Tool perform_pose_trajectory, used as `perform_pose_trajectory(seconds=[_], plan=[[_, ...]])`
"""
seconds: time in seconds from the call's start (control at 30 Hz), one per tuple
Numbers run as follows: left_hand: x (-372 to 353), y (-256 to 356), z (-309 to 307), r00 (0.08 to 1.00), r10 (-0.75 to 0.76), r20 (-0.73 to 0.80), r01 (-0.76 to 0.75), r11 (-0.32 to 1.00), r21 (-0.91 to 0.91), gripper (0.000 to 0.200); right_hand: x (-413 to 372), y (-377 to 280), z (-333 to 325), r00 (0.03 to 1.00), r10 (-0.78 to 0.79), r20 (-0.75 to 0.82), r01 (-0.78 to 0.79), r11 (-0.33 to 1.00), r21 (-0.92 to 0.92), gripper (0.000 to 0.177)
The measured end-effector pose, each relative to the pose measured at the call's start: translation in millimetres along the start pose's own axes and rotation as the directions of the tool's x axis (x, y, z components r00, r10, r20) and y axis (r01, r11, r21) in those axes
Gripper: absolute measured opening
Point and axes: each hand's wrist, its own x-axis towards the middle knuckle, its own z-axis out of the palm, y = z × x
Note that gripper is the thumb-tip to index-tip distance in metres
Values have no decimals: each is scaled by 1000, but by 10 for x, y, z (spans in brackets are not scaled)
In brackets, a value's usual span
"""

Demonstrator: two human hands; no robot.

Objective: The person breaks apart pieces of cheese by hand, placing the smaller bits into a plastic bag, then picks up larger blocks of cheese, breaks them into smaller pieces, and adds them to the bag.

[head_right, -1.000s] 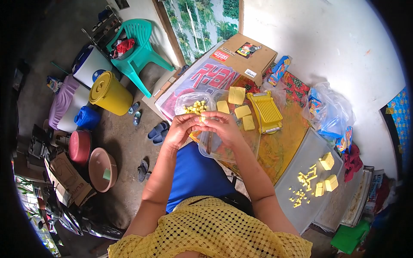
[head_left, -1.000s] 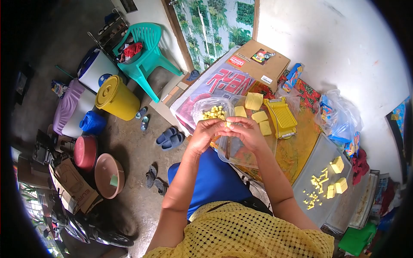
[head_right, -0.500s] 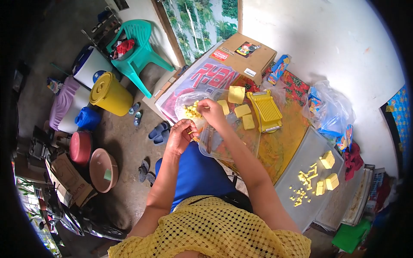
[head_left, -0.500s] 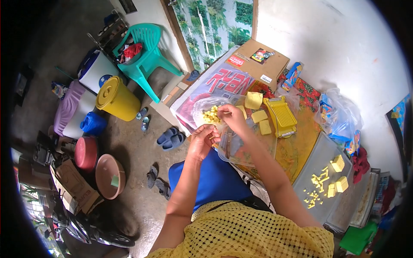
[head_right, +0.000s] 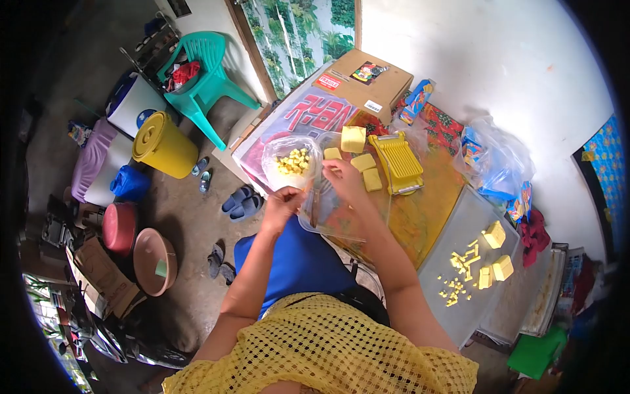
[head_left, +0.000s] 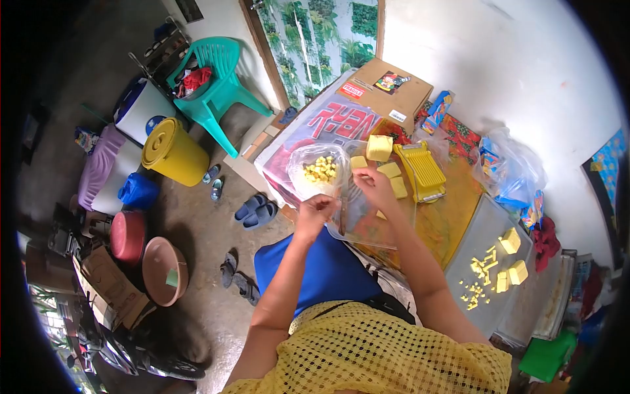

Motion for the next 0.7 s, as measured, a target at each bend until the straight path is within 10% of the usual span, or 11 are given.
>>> perform_pose_trajectory(seconds=[0.1,0.23,0.43,0.7], plan=[[-51,-102,216,769,625,129,-529,511,678,7,-339,73,-304,999,42,-9,-43,971,-236,29],[-59,-283,501,727,626,283,-479,167,862,11,-717,-39,-534,983,179,33,-122,783,-610,31],[83,-480,629,753,547,365,-496,109,861,14,-1005,-90,-505,980,196,-30,-148,624,-768,30],[-88,-429,544,794,483,370,-484,132,865,12,-996,-20,-495,988,137,-68,-149,755,-639,25]])
